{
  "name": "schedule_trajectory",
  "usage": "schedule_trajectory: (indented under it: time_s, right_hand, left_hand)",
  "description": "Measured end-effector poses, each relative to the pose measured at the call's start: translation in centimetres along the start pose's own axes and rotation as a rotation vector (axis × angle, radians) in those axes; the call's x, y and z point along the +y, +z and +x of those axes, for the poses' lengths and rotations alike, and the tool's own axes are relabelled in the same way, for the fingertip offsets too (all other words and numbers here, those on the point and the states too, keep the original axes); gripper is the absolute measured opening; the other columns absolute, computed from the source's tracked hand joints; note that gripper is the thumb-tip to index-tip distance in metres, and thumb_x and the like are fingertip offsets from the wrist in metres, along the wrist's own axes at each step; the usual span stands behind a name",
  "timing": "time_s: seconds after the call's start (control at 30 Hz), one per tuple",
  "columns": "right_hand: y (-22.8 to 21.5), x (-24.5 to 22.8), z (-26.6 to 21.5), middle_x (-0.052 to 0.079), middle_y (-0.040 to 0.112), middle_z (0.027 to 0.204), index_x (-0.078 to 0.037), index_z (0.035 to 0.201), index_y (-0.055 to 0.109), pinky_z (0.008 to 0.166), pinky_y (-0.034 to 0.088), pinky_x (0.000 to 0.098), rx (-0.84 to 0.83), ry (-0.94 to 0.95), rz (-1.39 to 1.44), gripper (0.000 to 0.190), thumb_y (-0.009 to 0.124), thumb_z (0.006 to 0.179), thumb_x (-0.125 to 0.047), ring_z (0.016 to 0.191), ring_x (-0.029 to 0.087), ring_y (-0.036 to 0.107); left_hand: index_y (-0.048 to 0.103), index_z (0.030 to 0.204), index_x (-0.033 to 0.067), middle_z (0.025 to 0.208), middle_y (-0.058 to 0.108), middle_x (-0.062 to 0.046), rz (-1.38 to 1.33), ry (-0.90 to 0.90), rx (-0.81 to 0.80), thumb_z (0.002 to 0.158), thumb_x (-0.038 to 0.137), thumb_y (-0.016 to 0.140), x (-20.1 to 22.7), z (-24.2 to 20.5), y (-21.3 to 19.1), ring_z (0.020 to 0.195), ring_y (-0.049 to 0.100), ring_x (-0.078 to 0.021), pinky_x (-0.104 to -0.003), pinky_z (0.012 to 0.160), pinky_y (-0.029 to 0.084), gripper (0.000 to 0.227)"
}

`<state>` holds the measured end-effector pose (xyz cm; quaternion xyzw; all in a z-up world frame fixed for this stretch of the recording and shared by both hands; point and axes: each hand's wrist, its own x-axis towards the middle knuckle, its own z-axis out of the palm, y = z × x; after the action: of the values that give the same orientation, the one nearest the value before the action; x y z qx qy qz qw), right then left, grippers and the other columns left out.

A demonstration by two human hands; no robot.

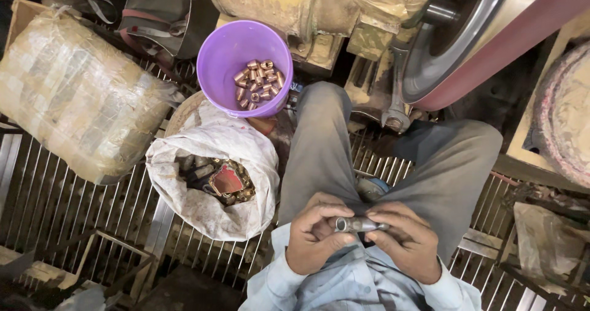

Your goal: The person sits on a metal grate floor and repeatedly picks up small brass-colored cylindrical parts from a white sack. They press each part against a rotating grinding wheel to smooth its surface, then place the finished part into a purple bucket. The process is repeated for multiple parts.

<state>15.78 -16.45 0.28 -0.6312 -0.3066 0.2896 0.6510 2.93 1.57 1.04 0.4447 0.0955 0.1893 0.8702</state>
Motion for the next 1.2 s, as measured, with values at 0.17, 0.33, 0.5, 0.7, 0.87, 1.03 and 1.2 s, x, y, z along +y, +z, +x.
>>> schedule_trajectory:
  time_s: [0.17, 0.33, 0.5, 0.7, 0.87, 1.03, 1.2]
  right_hand:
    - [-0.2, 0.0, -0.6, 0.020, 0.067, 0.118, 0.009, 0.121, 0.068, 0.069, 0.066, 0.0307, -0.023, 0.027, 0.026, 0.031, 0.071, 0.091, 0.004, 0.084, 0.020, 0.076]
    - [-0.5, -0.4, -0.8, 0.018, 0.071, 0.106, 0.011, 0.122, 0.067, 0.057, 0.063, 0.0288, -0.054, 0.045, 0.059, 0.029, 0.066, 0.097, -0.003, 0.070, 0.019, 0.075]
    - [-1.0, -0.7, -0.9, 0.019, 0.073, 0.100, 0.013, 0.123, 0.064, 0.046, 0.059, 0.0279, -0.087, 0.088, 0.181, 0.028, 0.059, 0.101, -0.004, 0.060, 0.018, 0.072]
    - [-1.4, -0.7, -1.7, 0.018, 0.074, 0.085, 0.016, 0.115, 0.067, 0.038, 0.055, 0.0283, -0.043, 0.288, 0.237, 0.025, 0.055, 0.100, 0.001, 0.047, 0.019, 0.070]
    - [-1.5, -0.4, -2.3, 0.020, 0.074, 0.082, 0.015, 0.116, 0.065, 0.034, 0.054, 0.0289, 0.017, 0.383, 0.269, 0.027, 0.054, 0.099, -0.002, 0.044, 0.020, 0.069]
    - [-1.7, -0.8, -1.6, 0.019, 0.073, 0.085, 0.013, 0.121, 0.065, 0.039, 0.054, 0.0289, 0.065, 0.453, 0.308, 0.029, 0.053, 0.100, -0.004, 0.048, 0.019, 0.069]
    - [-2.2, -0.6, 0.4, 0.014, 0.066, 0.099, 0.005, 0.126, 0.063, 0.051, 0.058, 0.0292, 0.167, 0.211, -0.138, 0.042, 0.074, 0.087, -0.008, 0.066, 0.017, 0.069]
  left_hand:
    - [0.065, 0.126, -0.0062, 0.125, 0.056, -0.012, 0.001, -0.042, -0.012, 0.098, 0.005, 0.078, 0.3, 0.4, 0.0, 0.112, 0.062, -0.0175, -0.031, 0.100, 0.053, 0.033]
    - [0.066, 0.125, -0.0074, 0.121, 0.059, -0.013, -0.010, -0.112, -0.009, 0.098, 0.010, 0.076, 0.6, 0.8, 0.2, 0.092, 0.065, -0.0153, -0.027, 0.079, 0.055, 0.033]
    - [0.067, 0.124, -0.0082, 0.116, 0.061, -0.014, -0.032, -0.154, -0.010, 0.102, 0.012, 0.071, 0.5, 1.2, 0.4, 0.086, 0.066, -0.0164, -0.027, 0.076, 0.054, 0.031]
    - [0.067, 0.126, -0.0091, 0.117, 0.061, -0.014, -0.140, -0.159, -0.011, 0.103, 0.009, 0.067, -0.1, 1.4, 0.5, 0.089, 0.065, -0.0173, -0.029, 0.076, 0.055, 0.028]
    - [0.067, 0.126, -0.0087, 0.117, 0.061, -0.014, -0.106, -0.180, 0.000, 0.103, 0.004, 0.065, -0.7, 1.5, 0.2, 0.090, 0.066, -0.0180, -0.030, 0.076, 0.057, 0.027]
    - [0.064, 0.130, -0.0069, 0.117, 0.061, -0.013, -0.084, -0.189, -0.017, 0.102, 0.002, 0.064, -1.5, 2.2, 0.3, 0.091, 0.067, -0.0184, -0.030, 0.080, 0.057, 0.030]
    - [0.065, 0.130, -0.0087, 0.114, 0.065, -0.012, -0.004, -0.272, 0.010, 0.100, 0.000, 0.066, -4.5, 4.5, 0.3, 0.090, 0.066, -0.0173, -0.029, 0.081, 0.056, 0.031]
